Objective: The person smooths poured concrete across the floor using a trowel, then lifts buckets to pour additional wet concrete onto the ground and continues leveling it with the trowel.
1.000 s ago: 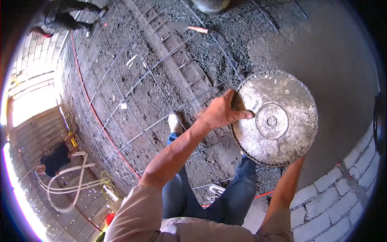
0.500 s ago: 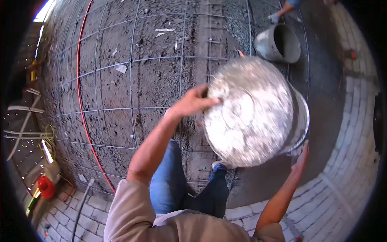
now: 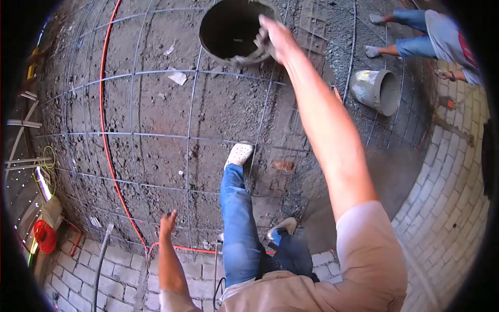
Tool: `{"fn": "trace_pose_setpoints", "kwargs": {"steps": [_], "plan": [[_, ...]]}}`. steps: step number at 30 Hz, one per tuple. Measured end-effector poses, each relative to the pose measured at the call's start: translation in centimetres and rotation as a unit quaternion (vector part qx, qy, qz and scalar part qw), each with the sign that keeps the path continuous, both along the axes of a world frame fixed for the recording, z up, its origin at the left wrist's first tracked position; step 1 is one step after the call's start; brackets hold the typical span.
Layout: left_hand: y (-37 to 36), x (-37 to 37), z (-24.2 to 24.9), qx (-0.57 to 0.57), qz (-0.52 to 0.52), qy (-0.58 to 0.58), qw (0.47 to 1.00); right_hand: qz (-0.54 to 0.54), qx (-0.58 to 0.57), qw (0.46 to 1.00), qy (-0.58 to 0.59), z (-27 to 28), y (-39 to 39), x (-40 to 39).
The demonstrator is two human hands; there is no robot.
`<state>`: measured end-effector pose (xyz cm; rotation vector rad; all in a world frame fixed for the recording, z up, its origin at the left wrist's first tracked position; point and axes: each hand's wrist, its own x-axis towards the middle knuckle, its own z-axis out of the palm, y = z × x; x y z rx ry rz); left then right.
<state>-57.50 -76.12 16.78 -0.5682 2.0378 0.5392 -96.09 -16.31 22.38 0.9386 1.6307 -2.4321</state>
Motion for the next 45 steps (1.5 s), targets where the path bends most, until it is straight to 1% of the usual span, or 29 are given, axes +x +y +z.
{"fn": "trace_pose_setpoints", "kwargs": {"steps": [1, 3, 4, 7, 9, 11, 12, 13, 15, 17, 19, 20, 21, 22, 23, 25, 26, 29, 31, 35, 37, 38, 39, 40, 41, 42, 43, 44, 45], "plan": [[0.1, 1.5, 2.5, -0.012, 0.015, -0.014, 1.000, 0.039, -0.004, 0.999, 0.012, -0.4, -1.2, -2.8], [-1.0, 5.8, 2.6, 0.001, 0.120, -0.005, 0.993, 0.102, 0.109, 0.988, -0.044, 1.5, -3.5, -5.6], [-0.8, 6.7, 2.9, 0.019, 0.192, -0.074, 0.978, 0.121, 0.103, 0.985, -0.066, 2.7, -4.2, -6.0], [3.8, 6.5, 4.1, 0.002, 0.249, -0.091, 0.964, 0.144, 0.061, 0.983, -0.097, 4.0, -5.3, -6.3], [6.5, 5.2, 3.1, 0.041, 0.200, -0.071, 0.976, 0.118, 0.130, 0.980, -0.098, 5.0, -5.6, -4.2], [10.2, 1.2, 3.2, 0.089, 0.082, 0.028, 0.992, 0.182, 0.297, 0.934, -0.082, 0.9, -3.7, -2.1], [11.8, -1.4, 3.5, 0.180, 0.107, 0.026, 0.977, 0.209, 0.356, 0.907, -0.075, 4.0, -3.8, 0.9], [14.0, -5.2, 5.5, 0.200, 0.094, -0.009, 0.975, 0.215, 0.409, 0.886, -0.048, 3.1, -3.3, 3.5], [17.3, -9.9, 7.4, 0.234, 0.077, 0.095, 0.965, 0.211, 0.381, 0.899, -0.037, 5.0, -2.8, 10.8], [18.9, -14.4, 8.0, 0.280, 0.087, 0.080, 0.953, 0.195, 0.357, 0.906, -0.118, 4.3, -2.0, 19.8], [20.5, -18.1, 9.1, 0.249, 0.082, 0.063, 0.963, 0.161, 0.319, 0.908, -0.219, 2.3, -0.9, 31.3], [21.0, -19.6, 9.3, 0.238, 0.070, 0.047, 0.968, 0.122, 0.318, 0.893, -0.294, 3.9, -1.2, 36.7], [20.7, -20.6, 8.1, 0.244, 0.047, 0.054, 0.967, 0.095, 0.320, 0.872, -0.358, 2.0, -1.1, 43.9], [21.1, -21.7, 8.3, 0.214, 0.011, 0.048, 0.976, 0.055, 0.292, 0.867, -0.400, 6.5, -1.8, 47.4], [21.8, -22.6, 8.7, 0.187, -0.026, 0.042, 0.981, 0.028, 0.254, 0.861, -0.440, 6.6, -2.0, 53.9], [22.6, -23.5, 9.2, 0.174, -0.091, 0.031, 0.980, -0.077, 0.285, 0.847, -0.443, 7.8, -4.2, 65.9], [23.3, -23.9, 9.3, 0.157, -0.127, 0.022, 0.979, -0.076, 0.270, 0.835, -0.473, 14.7, -4.9, 66.1], [26.3, -24.2, 10.3, 0.117, -0.215, -0.032, 0.969, -0.219, 0.239, 0.814, -0.483, 17.5, -10.1, 79.5], [29.1, -23.4, 12.0, 0.133, -0.259, -0.039, 0.956, -0.298, 0.309, 0.777, -0.460, 19.7, -15.5, 85.2], [34.8, -20.1, 13.8, 0.205, -0.368, -0.007, 0.907, -0.469, 0.262, 0.742, -0.401, 18.7, -31.3, 92.2], [35.7, -17.4, 16.1, 0.220, -0.404, 0.003, 0.888, -0.533, 0.135, 0.732, -0.402, 15.2, -39.6, 92.3], [36.7, -15.8, 17.1, 0.244, -0.419, 0.010, 0.875, -0.281, 0.397, 0.720, -0.495, 11.6, -44.4, 94.2], [36.6, -14.1, 17.6, 0.241, -0.436, 0.013, 0.867, 0.013, 0.598, 0.608, -0.522, 8.7, -49.9, 95.5], [35.9, -12.5, 17.9, 0.258, -0.437, 0.011, 0.862, -0.218, 0.377, 0.681, -0.589, 8.4, -54.1, 93.7], [35.2, -11.3, 18.2, 0.279, -0.431, 0.016, 0.858, -0.423, 0.121, 0.683, -0.584, 8.1, -57.6, 91.4], [34.2, -11.2, 17.3, 0.311, -0.454, 0.009, 0.835, -0.510, 0.174, 0.683, -0.493, 9.6, -60.7, 89.2], [33.0, -11.2, 15.7, 0.344, -0.471, 0.003, 0.812, -0.529, 0.045, 0.684, -0.500, 10.7, -63.1, 87.6], [32.2, -10.7, 14.7, 0.278, -0.527, 0.028, 0.803, -0.536, -0.082, 0.674, -0.502, 11.4, -65.2, 86.7], [31.4, -9.8, 14.4, 0.207, -0.577, 0.048, 0.789, -0.594, -0.181, 0.629, -0.468, 10.7, -67.7, 85.8]]}}
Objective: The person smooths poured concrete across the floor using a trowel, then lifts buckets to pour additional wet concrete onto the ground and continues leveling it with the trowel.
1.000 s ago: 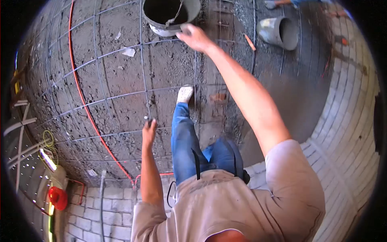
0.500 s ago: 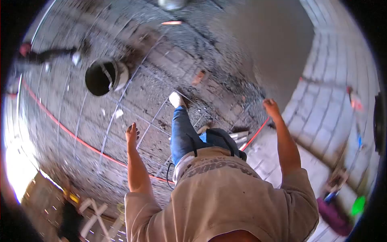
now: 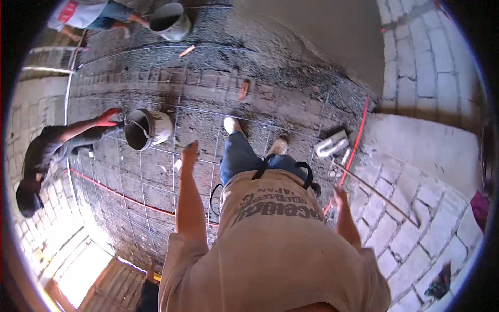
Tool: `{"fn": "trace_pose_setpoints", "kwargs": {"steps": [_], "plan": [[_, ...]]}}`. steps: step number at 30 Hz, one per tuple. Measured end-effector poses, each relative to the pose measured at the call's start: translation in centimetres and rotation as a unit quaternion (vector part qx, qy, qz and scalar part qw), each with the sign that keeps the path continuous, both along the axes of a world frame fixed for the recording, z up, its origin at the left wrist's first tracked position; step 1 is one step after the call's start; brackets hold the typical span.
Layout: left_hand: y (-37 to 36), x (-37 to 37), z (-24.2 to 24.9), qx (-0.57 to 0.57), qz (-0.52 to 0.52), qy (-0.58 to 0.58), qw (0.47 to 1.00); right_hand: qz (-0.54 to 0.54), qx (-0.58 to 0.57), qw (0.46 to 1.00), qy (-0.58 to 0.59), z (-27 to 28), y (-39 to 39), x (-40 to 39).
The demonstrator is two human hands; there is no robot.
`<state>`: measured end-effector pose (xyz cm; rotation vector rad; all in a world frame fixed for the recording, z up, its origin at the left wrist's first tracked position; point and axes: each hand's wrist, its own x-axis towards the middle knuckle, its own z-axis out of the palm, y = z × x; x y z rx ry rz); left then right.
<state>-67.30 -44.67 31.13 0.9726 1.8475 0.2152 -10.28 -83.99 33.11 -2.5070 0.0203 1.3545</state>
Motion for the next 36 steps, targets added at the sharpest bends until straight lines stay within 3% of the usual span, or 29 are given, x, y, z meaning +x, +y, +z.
{"fn": "trace_pose_setpoints", "kwargs": {"steps": [4, 7, 9, 10, 11, 13, 14, 15, 16, 18, 19, 20, 23, 25, 28, 30, 31, 32, 33, 34, 35, 36], "plan": [[-4.2, 3.4, 3.2, -0.056, 0.032, 0.013, 0.998, -0.186, -0.029, 0.975, 0.116, 1.3, -3.3, -2.2], [-5.5, 2.5, 3.0, -0.077, 0.039, 0.021, 0.996, -0.212, -0.012, 0.971, 0.113, -1.3, -3.7, -1.7], [-5.4, 2.2, 3.6, -0.068, 0.074, 0.006, 0.995, -0.139, 0.016, 0.988, 0.063, -3.6, -2.4, -0.4], [-5.1, 1.8, 3.9, -0.070, 0.081, 0.006, 0.994, -0.099, 0.010, 0.994, 0.053, 0.9, 2.5, -1.3], [-4.6, 1.4, 4.0, -0.054, 0.085, 0.001, 0.995, -0.088, 0.018, 0.995, 0.053, 2.0, 5.4, -1.1], [-3.8, 0.3, 3.4, -0.034, 0.097, -0.012, 0.995, -0.034, 0.071, 0.996, 0.035, 0.7, 8.9, 1.1], [-3.4, -0.1, 3.4, -0.036, 0.101, -0.016, 0.994, 0.046, 0.090, 0.995, -0.002, 0.6, 11.3, 2.2], [-2.8, -0.7, 4.0, -0.036, 0.109, -0.025, 0.993, 0.000, 0.178, 0.984, 0.015, 0.8, 13.4, 2.6], [-2.2, -1.5, 4.2, -0.036, 0.116, -0.034, 0.992, -0.044, 0.183, 0.982, 0.020, 2.5, 16.0, 2.2], [-1.4, -3.5, 3.3, -0.057, 0.135, -0.035, 0.989, 0.000, 0.199, 0.980, -0.009, 5.5, 21.6, 1.5], [-1.0, -4.7, 2.9, -0.076, 0.150, -0.034, 0.985, 0.124, 0.229, 0.963, -0.066, 4.4, 22.5, 2.3], [-0.8, -5.9, 2.9, -0.080, 0.146, -0.035, 0.985, 0.049, 0.216, 0.974, -0.034, 6.3, 24.5, 1.2], [0.5, -9.3, 3.1, -0.142, 0.166, -0.048, 0.975, 0.024, 0.191, 0.980, -0.056, 7.9, 28.0, -1.7], [1.7, -11.2, 3.6, -0.123, 0.163, -0.047, 0.978, 0.018, 0.172, 0.984, -0.042, 8.3, 29.4, -3.5], [4.7, -12.7, 4.5, -0.104, 0.165, -0.036, 0.980, 0.041, 0.130, 0.991, -0.010, 6.0, 29.8, -5.7], [5.7, -13.5, 4.0, -0.074, 0.193, -0.056, 0.977, 0.252, 0.126, 0.955, -0.090, 4.8, 30.5, -6.6], [6.1, -13.4, 4.1, -0.063, 0.204, -0.066, 0.975, 0.092, 0.073, 0.993, -0.006, 6.6, 32.3, -8.8], [6.6, -13.3, 4.0, -0.064, 0.207, -0.066, 0.974, 0.078, 0.104, 0.991, 0.013, 5.6, 32.7, -9.0], [7.0, -13.0, 4.0, -0.065, 0.204, -0.068, 0.974, 0.080, 0.102, 0.992, 0.013, -0.9, 28.8, -3.3], [7.3, -12.7, 4.1, -0.067, 0.201, -0.068, 0.975, 0.367, 0.213, 0.904, -0.044, -7.9, 28.0, -1.0], [7.3, -12.6, 3.6, -0.069, 0.214, -0.073, 0.972, 0.368, 0.210, 0.905, -0.041, -4.3, 29.8, -1.7], [7.4, -12.7, 3.3, -0.072, 0.214, -0.071, 0.971, 0.281, 0.149, 0.946, -0.062, -2.3, 32.7, -4.0]]}}
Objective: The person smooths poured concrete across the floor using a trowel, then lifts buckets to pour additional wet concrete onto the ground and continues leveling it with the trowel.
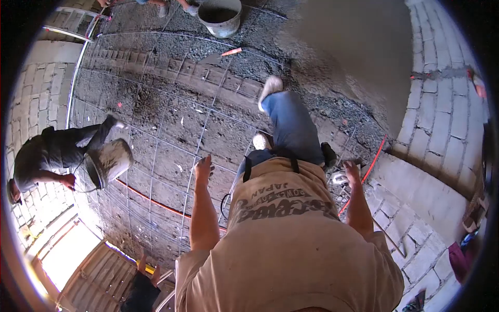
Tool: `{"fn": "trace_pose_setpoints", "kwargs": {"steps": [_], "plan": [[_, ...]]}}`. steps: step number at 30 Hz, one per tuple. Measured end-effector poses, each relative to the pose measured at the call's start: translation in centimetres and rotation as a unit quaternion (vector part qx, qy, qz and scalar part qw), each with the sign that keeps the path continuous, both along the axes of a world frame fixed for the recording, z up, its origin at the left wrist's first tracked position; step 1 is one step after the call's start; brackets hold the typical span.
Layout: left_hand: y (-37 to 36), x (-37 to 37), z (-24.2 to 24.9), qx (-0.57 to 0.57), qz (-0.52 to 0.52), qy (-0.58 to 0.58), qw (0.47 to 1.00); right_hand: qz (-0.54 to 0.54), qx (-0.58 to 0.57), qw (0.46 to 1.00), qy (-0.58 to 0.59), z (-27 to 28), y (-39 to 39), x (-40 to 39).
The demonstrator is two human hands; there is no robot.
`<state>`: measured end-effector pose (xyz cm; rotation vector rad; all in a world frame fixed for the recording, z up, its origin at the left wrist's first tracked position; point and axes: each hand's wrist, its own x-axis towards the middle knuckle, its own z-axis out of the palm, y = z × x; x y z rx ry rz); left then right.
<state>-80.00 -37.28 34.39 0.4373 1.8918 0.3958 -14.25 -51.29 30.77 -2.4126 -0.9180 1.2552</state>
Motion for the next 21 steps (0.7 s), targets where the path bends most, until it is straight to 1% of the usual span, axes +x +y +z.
{"fn": "trace_pose_setpoints", "kwargs": {"steps": [1, 2, 3, 4, 6, 7, 8, 9, 10, 11, 12, 13, 14, 15, 16, 17, 18, 19, 20, 21], "plan": [[-0.2, -0.2, -0.6, -0.015, -0.005, -0.019, 1.000, -0.100, -0.054, 0.993, -0.022, 2.5, 3.9, -3.8], [-0.2, -0.3, -0.9, -0.030, -0.009, -0.037, 0.999, -0.100, -0.059, 0.993, -0.021, 2.2, 5.7, -3.9], [0.3, 0.2, -0.6, -0.035, 0.016, -0.013, 0.999, -0.127, -0.059, 0.990, 0.003, 1.7, 7.7, -4.1], [0.7, 0.0, -0.8, -0.038, 0.013, -0.011, 0.999, -0.155, -0.057, 0.986, 0.028, 1.0, 10.0, -4.2], [1.4, -0.7, -1.4, -0.091, 0.053, -0.023, 0.994, -0.064, -0.092, 0.994, 0.017, 0.8, 15.3, -4.2], [2.2, -0.9, -1.3, -0.114, 0.057, -0.026, 0.991, 0.183, 0.079, 0.963, -0.179, -2.2, 16.6, -3.1], [3.2, -1.3, -1.1, -0.140, 0.055, -0.029, 0.988, 0.407, 0.226, 0.811, -0.355, -5.2, 16.9, -1.6], [4.0, -1.7, -1.2, -0.151, 0.058, -0.023, 0.987, 0.174, 0.115, 0.964, -0.166, -2.5, 20.3, -3.6], [5.3, -2.3, -1.2, -0.162, 0.062, -0.014, 0.985, -0.089, 0.001, 0.995, 0.042, 0.9, 25.4, -6.7], [7.2, -2.9, -0.8, -0.175, 0.038, -0.012, 0.984, -0.086, -0.001, 0.995, 0.050, -1.1, 27.7, -6.5], [9.2, -3.6, -0.3, -0.189, 0.051, -0.006, 0.981, -0.081, -0.006, 0.995, 0.059, -2.7, 29.3, -6.6], [11.4, -3.9, 0.0, -0.200, 0.069, -0.001, 0.977, -0.097, -0.040, 0.992, 0.064, -2.3, 31.5, -7.4], [14.4, -4.3, 0.7, -0.222, 0.057, 0.010, 0.973, -0.106, -0.067, 0.990, 0.070, -2.7, 34.8, -8.0], [18.1, -5.2, 0.5, -0.204, -0.002, 0.002, 0.979, -0.113, -0.079, 0.988, 0.071, -3.0, 37.7, -8.6], [20.2, -7.4, 1.3, -0.199, -0.059, -0.002, 0.978, -0.078, -0.053, 0.995, 0.043, -3.6, 39.0, -9.3], [23.2, -8.2, 2.0, -0.135, -0.035, 0.029, 0.990, -0.038, -0.013, 0.999, 0.013, -4.4, 41.4, -9.2], [27.4, -8.0, 2.0, -0.058, -0.004, 0.057, 0.997, -0.032, -0.012, 0.999, 0.014, -4.9, 45.4, -8.3], [32.5, -7.9, 4.2, -0.045, -0.095, 0.096, 0.990, 0.090, -0.071, 0.993, 0.008, -4.6, 48.8, -8.3], [37.2, -6.2, 6.1, 0.027, -0.017, 0.054, 0.998, 0.216, -0.133, 0.967, 0.012, -4.1, 51.3, -9.4], [41.7, -4.1, 8.3, 0.075, -0.042, 0.094, 0.992, 0.197, -0.115, 0.973, 0.030, -2.8, 54.6, -10.2]]}}
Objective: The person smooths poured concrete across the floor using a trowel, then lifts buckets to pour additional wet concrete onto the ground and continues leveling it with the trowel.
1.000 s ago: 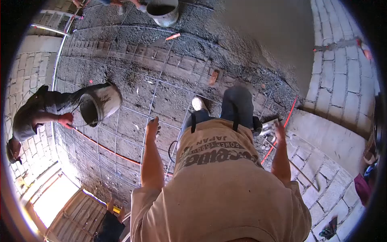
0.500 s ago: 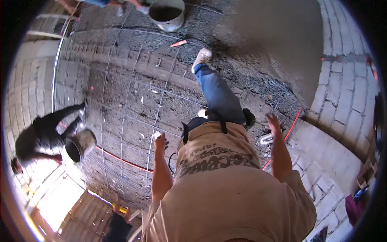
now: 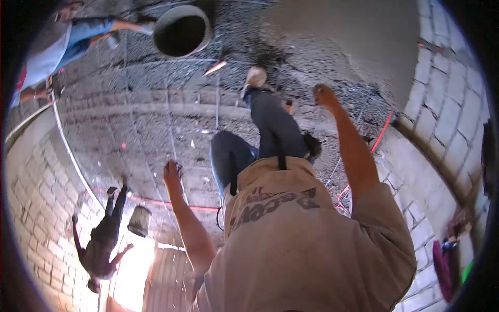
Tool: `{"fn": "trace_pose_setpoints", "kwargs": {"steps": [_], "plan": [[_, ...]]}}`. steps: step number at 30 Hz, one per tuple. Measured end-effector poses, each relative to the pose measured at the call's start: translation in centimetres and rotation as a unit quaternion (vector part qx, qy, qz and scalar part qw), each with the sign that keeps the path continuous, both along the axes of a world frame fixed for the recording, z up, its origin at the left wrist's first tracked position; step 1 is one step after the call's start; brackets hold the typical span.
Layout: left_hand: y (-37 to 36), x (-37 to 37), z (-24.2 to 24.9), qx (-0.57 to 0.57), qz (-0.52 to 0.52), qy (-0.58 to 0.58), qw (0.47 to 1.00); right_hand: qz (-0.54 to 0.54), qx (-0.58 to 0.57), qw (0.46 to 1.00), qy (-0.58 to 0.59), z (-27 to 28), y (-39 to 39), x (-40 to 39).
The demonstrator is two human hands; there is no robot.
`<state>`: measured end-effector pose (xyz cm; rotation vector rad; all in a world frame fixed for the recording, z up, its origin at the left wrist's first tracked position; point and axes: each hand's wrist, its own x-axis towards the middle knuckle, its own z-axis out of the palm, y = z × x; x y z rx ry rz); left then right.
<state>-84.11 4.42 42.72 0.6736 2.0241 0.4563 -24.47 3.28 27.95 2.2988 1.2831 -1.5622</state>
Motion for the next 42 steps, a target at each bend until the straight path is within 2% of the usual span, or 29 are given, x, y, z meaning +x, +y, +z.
{"fn": "trace_pose_setpoints", "kwargs": {"steps": [1, 2, 3, 4, 5, 6, 8, 11, 12, 15, 16, 18, 20, 21, 22, 23, 24, 26, 28, 29, 30, 31, 33, 37, 39, 40, 42], "plan": [[3.6, 0.4, 0.9, 0.042, -0.080, 0.033, 0.995, -0.025, 0.018, 0.999, 0.013, 0.7, 3.4, -0.5], [8.3, 2.5, 3.1, -0.027, -0.061, 0.055, 0.996, 0.183, 0.175, 0.964, -0.083, -1.1, 5.7, 0.7], [11.5, 3.0, 3.5, 0.000, -0.050, 0.017, 0.999, 0.371, 0.322, 0.854, -0.173, -2.7, 7.2, 1.5], [13.9, 3.1, 3.3, 0.030, -0.040, -0.023, 0.998, 0.078, 0.231, 0.968, -0.053, 0.9, 10.3, -0.9], [16.2, 2.5, 2.5, 0.036, -0.072, -0.020, 0.997, -0.224, 0.107, 0.966, 0.070, 5.7, 13.9, -3.2], [18.4, 1.7, 1.9, 0.042, -0.104, -0.016, 0.994, -0.225, 0.102, 0.966, 0.078, 6.5, 15.4, -4.0], [22.8, 2.8, 1.9, 0.041, -0.096, -0.040, 0.994, -0.231, 0.144, 0.960, 0.074, 6.7, 18.0, -5.5], [28.4, 2.8, -1.2, 0.018, -0.091, -0.080, 0.992, -0.238, 0.103, 0.964, 0.058, 6.9, 19.8, -7.9], [30.1, 2.6, -2.7, 0.001, -0.091, -0.092, 0.992, -0.139, 0.205, 0.968, 0.046, 3.5, 18.5, -7.7], [35.2, 1.7, -8.1, -0.051, -0.105, -0.086, 0.989, -0.114, 0.251, 0.961, 0.003, -0.4, 17.0, -11.0], [36.9, 1.4, -10.1, -0.067, -0.108, -0.098, 0.987, -0.125, 0.246, 0.961, -0.003, -0.5, 17.0, -12.6], [40.5, 0.9, -14.3, -0.108, -0.125, -0.097, 0.981, -0.336, 0.111, 0.935, 0.037, -0.2, 17.1, -16.2], [44.8, -0.4, -21.2, -0.159, -0.098, -0.110, 0.976, -0.459, 0.103, 0.874, 0.119, -3.4, 15.3, -20.0], [47.2, -0.3, -24.2, -0.165, -0.110, -0.123, 0.972, -0.493, 0.127, 0.853, 0.112, -2.7, 16.4, -22.9], [48.0, -1.4, -26.0, -0.181, -0.113, -0.098, 0.972, -0.531, 0.080, 0.836, 0.111, -3.8, 16.4, -25.3], [49.3, -2.0, -27.9, -0.192, -0.122, -0.073, 0.971, -0.492, 0.039, 0.866, 0.083, -5.5, 16.3, -27.4], [50.5, -2.7, -30.4, -0.183, -0.097, -0.091, 0.974, -0.434, 0.118, 0.889, 0.082, -9.8, 13.7, -30.1], [52.6, -2.9, -32.2, -0.195, -0.120, -0.104, 0.968, -0.504, 0.162, 0.822, 0.211, -9.3, 18.1, -35.8], [54.6, -3.2, -36.7, -0.205, -0.140, -0.177, 0.952, -0.438, 0.032, 0.888, 0.132, -7.5, 24.1, -38.7], [54.9, -4.2, -39.4, -0.214, -0.136, -0.230, 0.940, -0.450, 0.041, 0.876, 0.167, -8.8, 24.6, -40.1], [55.2, -2.5, -38.7, -0.234, -0.098, -0.235, 0.938, -0.436, 0.030, 0.879, 0.190, -9.1, 25.8, -40.8], [55.1, -2.0, -39.1, -0.190, -0.104, -0.296, 0.930, -0.421, 0.092, 0.886, 0.171, -10.4, 25.8, -42.0], [55.4, -0.8, -37.9, -0.208, -0.146, -0.167, 0.953, -0.404, 0.072, 0.888, 0.208, -10.8, 27.2, -41.5], [55.0, -1.1, -39.1, -0.165, -0.194, -0.194, 0.947, -0.444, 0.079, 0.866, 0.218, -11.5, 26.6, -38.7], [54.6, 0.8, -37.2, -0.157, -0.275, -0.108, 0.943, -0.461, 0.090, 0.855, 0.219, -11.4, 25.4, -37.1], [53.8, 2.4, -36.3, -0.136, -0.317, -0.149, 0.927, -0.440, 0.137, 0.868, 0.186, -11.3, 24.5, -36.1], [51.7, 8.4, -33.2, -0.148, -0.369, -0.135, 0.907, -0.427, 0.195, 0.870, 0.151, -11.3, 23.7, -33.9]]}}
